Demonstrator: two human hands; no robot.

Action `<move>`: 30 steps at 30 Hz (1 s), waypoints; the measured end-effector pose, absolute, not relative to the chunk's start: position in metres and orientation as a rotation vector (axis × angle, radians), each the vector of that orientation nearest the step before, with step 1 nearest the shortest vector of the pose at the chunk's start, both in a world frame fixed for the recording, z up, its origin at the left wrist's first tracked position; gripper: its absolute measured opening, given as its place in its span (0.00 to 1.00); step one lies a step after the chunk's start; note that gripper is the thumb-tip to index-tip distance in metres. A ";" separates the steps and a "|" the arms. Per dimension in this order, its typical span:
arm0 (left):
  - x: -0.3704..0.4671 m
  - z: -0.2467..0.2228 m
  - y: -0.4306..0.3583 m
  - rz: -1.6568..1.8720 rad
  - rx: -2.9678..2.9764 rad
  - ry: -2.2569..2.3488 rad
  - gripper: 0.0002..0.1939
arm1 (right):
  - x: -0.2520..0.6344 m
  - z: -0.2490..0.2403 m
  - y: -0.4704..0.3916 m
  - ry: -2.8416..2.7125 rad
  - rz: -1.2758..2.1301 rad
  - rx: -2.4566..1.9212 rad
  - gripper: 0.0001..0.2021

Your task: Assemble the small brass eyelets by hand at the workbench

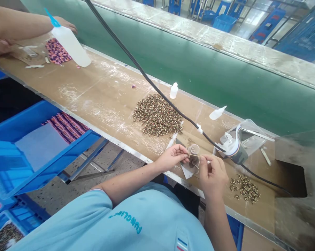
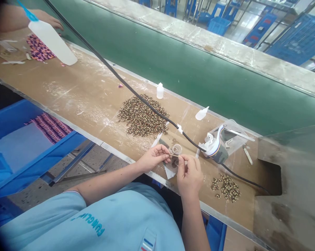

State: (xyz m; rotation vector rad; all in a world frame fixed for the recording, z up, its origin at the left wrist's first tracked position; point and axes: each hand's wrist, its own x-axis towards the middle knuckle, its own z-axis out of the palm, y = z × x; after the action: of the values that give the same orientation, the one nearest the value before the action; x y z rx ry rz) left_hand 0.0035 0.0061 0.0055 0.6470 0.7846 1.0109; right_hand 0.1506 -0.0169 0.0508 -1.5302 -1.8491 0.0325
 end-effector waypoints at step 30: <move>0.005 0.007 0.006 1.020 0.647 0.836 0.17 | 0.155 0.042 -0.019 -1.829 0.081 -1.606 0.13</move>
State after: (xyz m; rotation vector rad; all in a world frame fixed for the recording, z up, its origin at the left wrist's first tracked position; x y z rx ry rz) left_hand 0.0049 0.0056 0.0069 0.6467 0.8357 1.0197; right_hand 0.1550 -0.0189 0.0420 -1.6056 -1.8287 0.0810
